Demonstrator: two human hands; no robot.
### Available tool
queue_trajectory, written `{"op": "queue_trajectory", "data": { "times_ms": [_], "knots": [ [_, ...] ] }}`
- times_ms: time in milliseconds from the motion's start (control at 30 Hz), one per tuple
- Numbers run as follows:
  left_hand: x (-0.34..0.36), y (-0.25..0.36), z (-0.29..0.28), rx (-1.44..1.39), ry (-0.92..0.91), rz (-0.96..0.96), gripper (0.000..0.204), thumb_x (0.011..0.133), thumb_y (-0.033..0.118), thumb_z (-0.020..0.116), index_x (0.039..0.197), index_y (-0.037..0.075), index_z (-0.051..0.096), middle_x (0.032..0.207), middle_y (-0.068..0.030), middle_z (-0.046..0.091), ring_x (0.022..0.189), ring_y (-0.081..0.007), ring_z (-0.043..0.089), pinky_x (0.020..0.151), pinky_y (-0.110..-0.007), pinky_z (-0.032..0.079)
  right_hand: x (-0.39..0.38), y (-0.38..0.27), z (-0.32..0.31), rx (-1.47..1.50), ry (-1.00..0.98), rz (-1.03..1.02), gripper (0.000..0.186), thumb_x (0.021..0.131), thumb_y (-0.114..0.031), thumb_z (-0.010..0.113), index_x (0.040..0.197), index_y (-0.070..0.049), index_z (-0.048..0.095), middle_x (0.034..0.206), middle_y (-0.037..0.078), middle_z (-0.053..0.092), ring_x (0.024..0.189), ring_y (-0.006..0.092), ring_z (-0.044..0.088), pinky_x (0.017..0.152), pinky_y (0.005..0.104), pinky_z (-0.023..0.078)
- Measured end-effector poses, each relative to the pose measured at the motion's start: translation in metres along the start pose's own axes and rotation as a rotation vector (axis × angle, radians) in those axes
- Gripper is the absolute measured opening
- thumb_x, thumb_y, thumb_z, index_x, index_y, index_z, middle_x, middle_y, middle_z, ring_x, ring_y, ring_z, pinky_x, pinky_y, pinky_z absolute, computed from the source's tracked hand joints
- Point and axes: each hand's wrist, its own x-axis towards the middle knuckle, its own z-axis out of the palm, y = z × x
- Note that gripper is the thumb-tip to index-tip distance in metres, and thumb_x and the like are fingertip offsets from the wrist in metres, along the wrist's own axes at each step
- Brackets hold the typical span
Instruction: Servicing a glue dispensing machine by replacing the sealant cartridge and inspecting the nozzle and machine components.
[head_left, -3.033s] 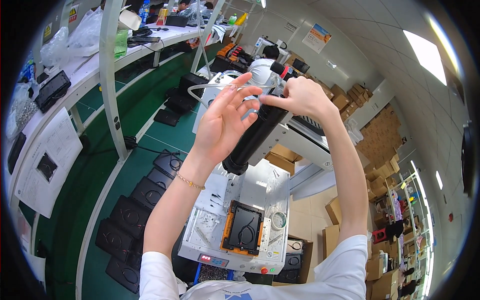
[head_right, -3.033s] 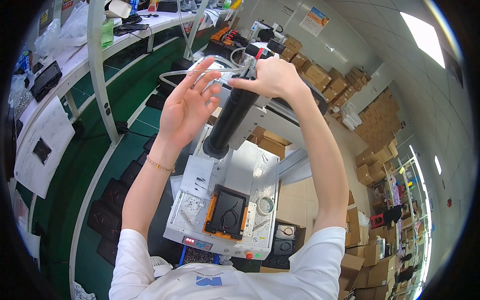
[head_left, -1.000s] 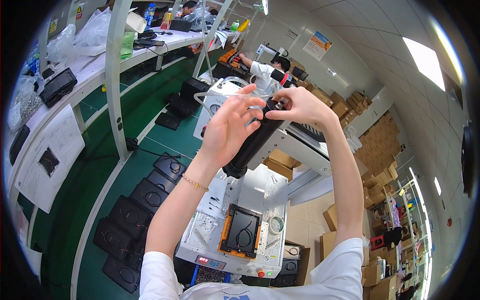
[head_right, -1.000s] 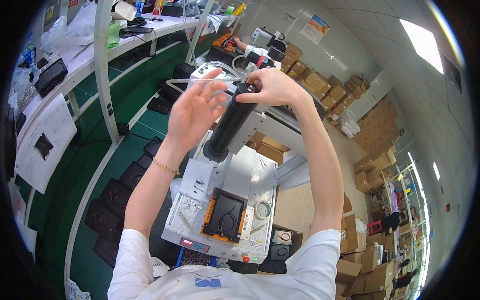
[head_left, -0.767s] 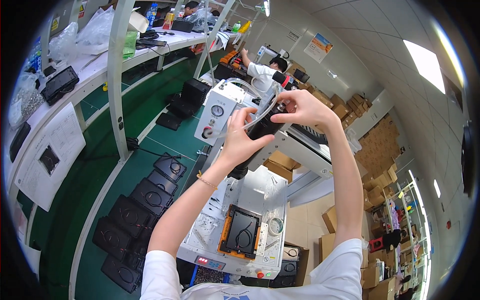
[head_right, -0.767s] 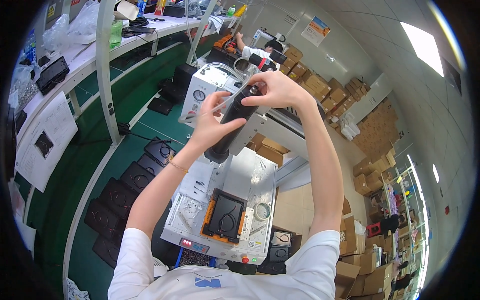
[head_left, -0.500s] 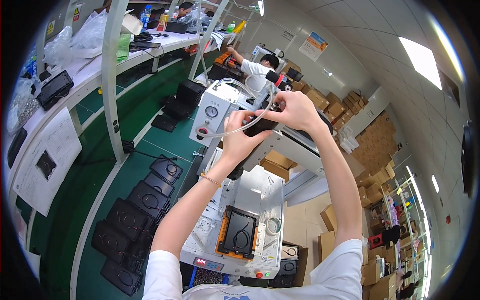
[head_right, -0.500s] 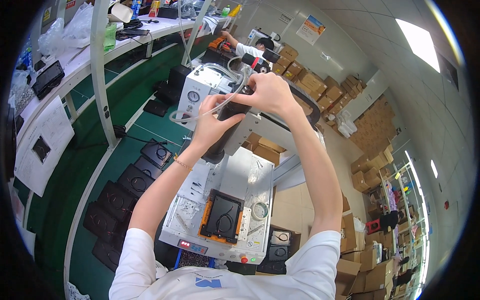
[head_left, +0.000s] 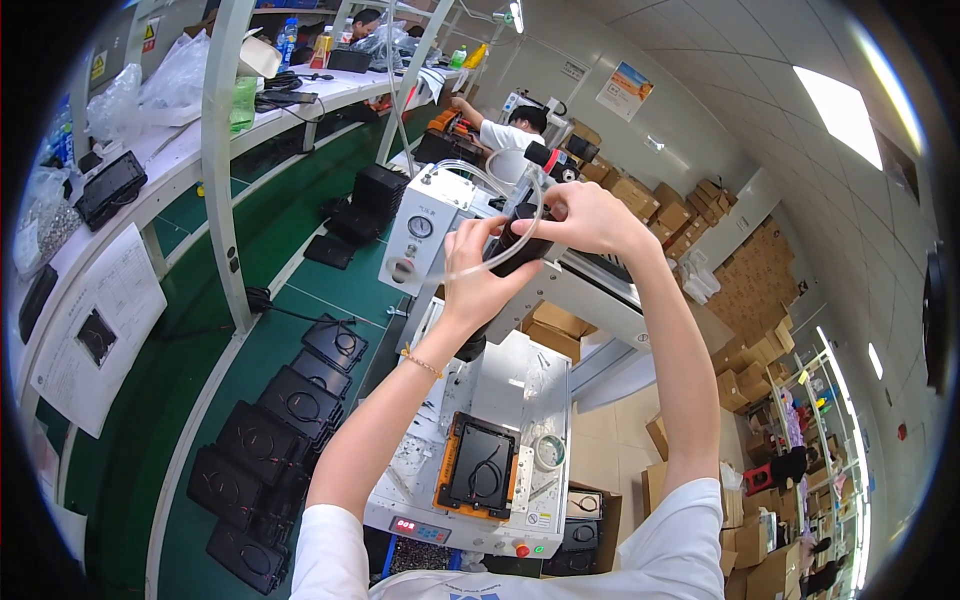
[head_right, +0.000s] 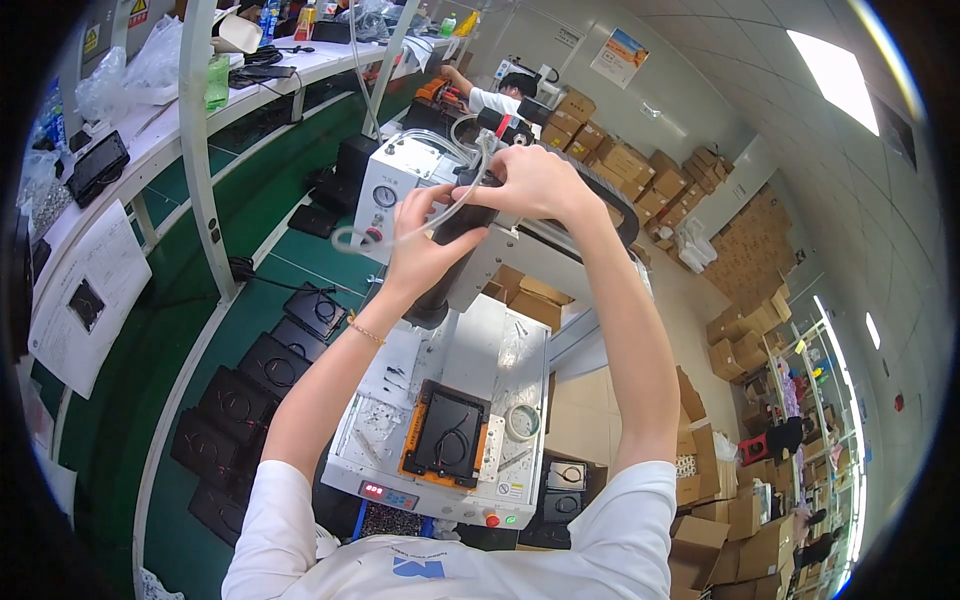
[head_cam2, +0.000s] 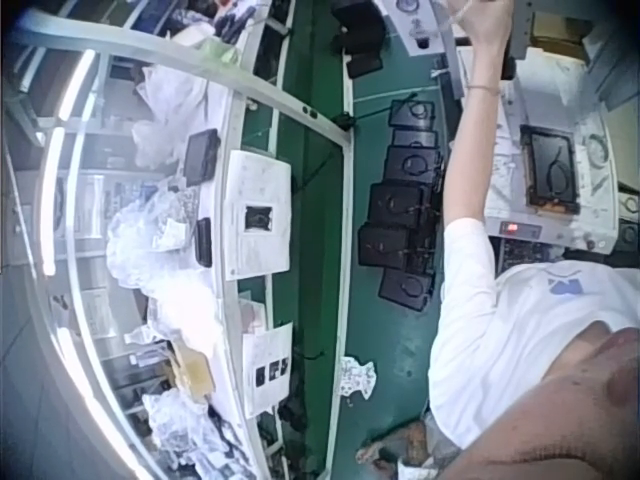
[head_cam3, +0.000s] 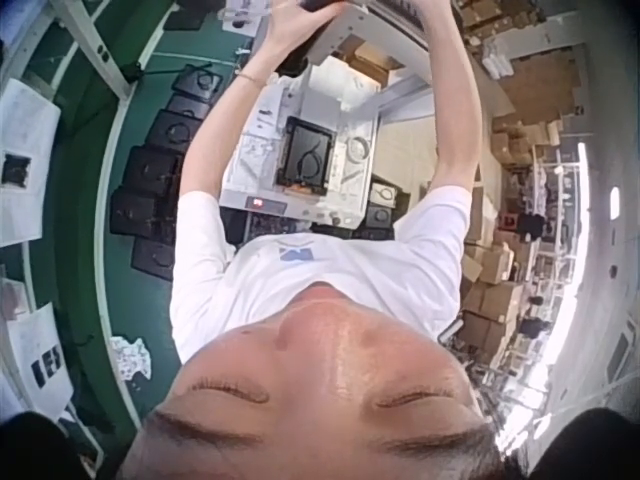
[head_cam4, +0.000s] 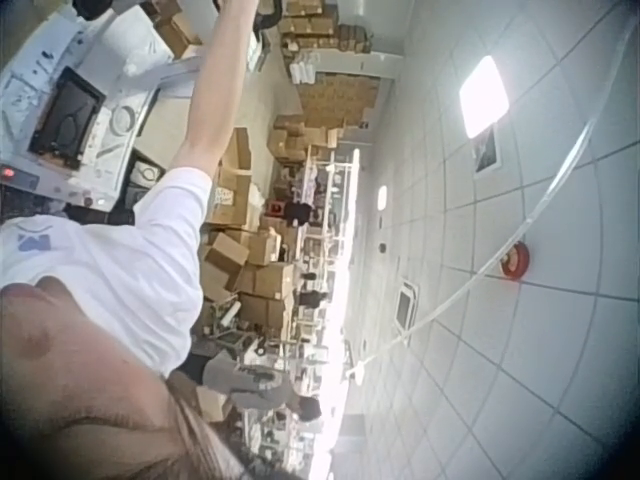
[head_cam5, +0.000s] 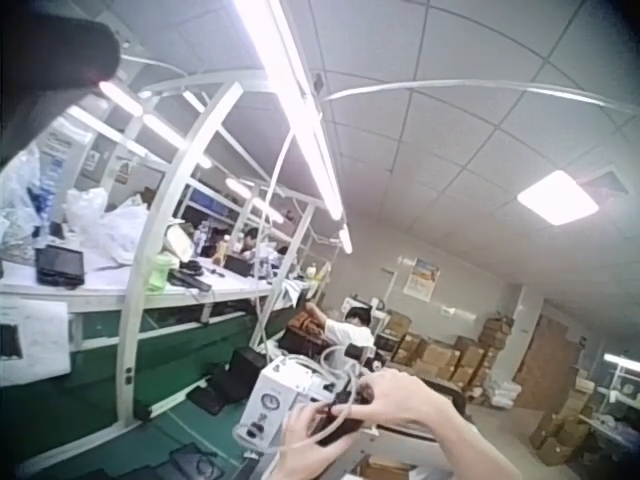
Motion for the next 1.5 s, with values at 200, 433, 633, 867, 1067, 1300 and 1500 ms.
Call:
{"op": "queue_trajectory", "data": {
  "times_ms": [200,433,633,867,1067,1300,1500],
  "knots": [
    [0.003,0.032,-0.035,-0.818,-0.055,-0.135,0.042,0.095,0.022,0.06,0.13,0.001,0.051,0.098,-0.0038,0.063,0.096,-0.012,0.056,0.092,-0.028,0.042,0.014,-0.014,0.009,-0.181,0.038,-0.02,0.077,0.07,-0.074,0.06,0.062,0.003,0.065,0.057,0.014,0.061,0.061,0.0274,0.065,0.058,0.0385,0.052],
    [0.034,0.045,-0.062,-1.085,-0.072,-0.312,0.035,0.104,0.03,0.044,0.118,0.004,0.062,0.096,-0.0022,0.065,0.089,-0.0072,0.054,0.085,-0.024,0.041,0.016,-0.011,-0.012,-0.079,-0.262,-0.041,0.079,0.066,-0.074,0.06,0.082,0.002,0.071,0.076,0.017,0.069,0.073,0.0294,0.068,0.071,0.0374,0.055],
    [0.037,0.035,-0.068,-1.156,-0.059,-0.402,0.037,0.104,0.032,0.042,0.122,0.005,0.059,0.096,-0.0005,0.062,0.096,-0.0087,0.051,0.089,-0.027,0.039,0.01,-0.005,-0.018,0.178,-0.262,-0.12,0.054,0.069,-0.036,0.08,0.105,0.004,0.07,0.074,0.006,0.065,0.065,0.0109,0.056,0.061,0.0263,0.046],
    [0.041,0.033,-0.07,-1.106,-0.059,-0.335,0.037,0.103,0.035,0.043,0.122,0.008,0.06,0.097,-0.002,0.062,0.095,-0.0098,0.052,0.089,-0.028,0.04,0.005,0.0,-0.005,0.293,-0.161,-0.063,0.057,0.066,-0.039,0.079,0.101,0.005,0.07,0.078,0.01,0.066,0.074,0.0154,0.062,0.068,0.0286,0.049],
    [0.038,0.026,-0.063,-1.13,-0.032,-0.32,0.031,0.104,0.03,0.042,0.109,0.01,0.066,0.091,-0.0014,0.066,0.088,-0.007,0.053,0.081,-0.024,0.043,0.01,0.0,-0.007,0.204,-0.235,-0.058,0.062,0.07,-0.038,0.079,0.111,0.006,0.068,0.097,0.012,0.069,0.082,0.0134,0.064,0.08,0.0272,0.053],
    [0.035,0.023,-0.061,-1.133,-0.045,-0.313,0.032,0.104,0.03,0.043,0.109,0.009,0.067,0.091,-0.0022,0.066,0.087,-0.0068,0.054,0.078,-0.023,0.043,0.009,0.007,-0.002,0.174,-0.157,-0.111,0.066,0.068,-0.046,0.079,0.109,0.005,0.069,0.089,0.011,0.069,0.073,0.0141,0.064,0.072,0.026,0.052],
    [0.036,0.02,-0.062,-1.138,-0.056,-0.3,0.033,0.103,0.031,0.043,0.109,0.008,0.066,0.09,-0.0022,0.065,0.087,-0.0069,0.054,0.079,-0.023,0.043,0.01,0.002,-0.001,-0.067,-0.164,-0.045,0.068,0.064,-0.056,0.078,0.098,0.003,0.07,0.072,0.009,0.064,0.064,0.0131,0.059,0.061,0.0253,0.046]
  ]
}}
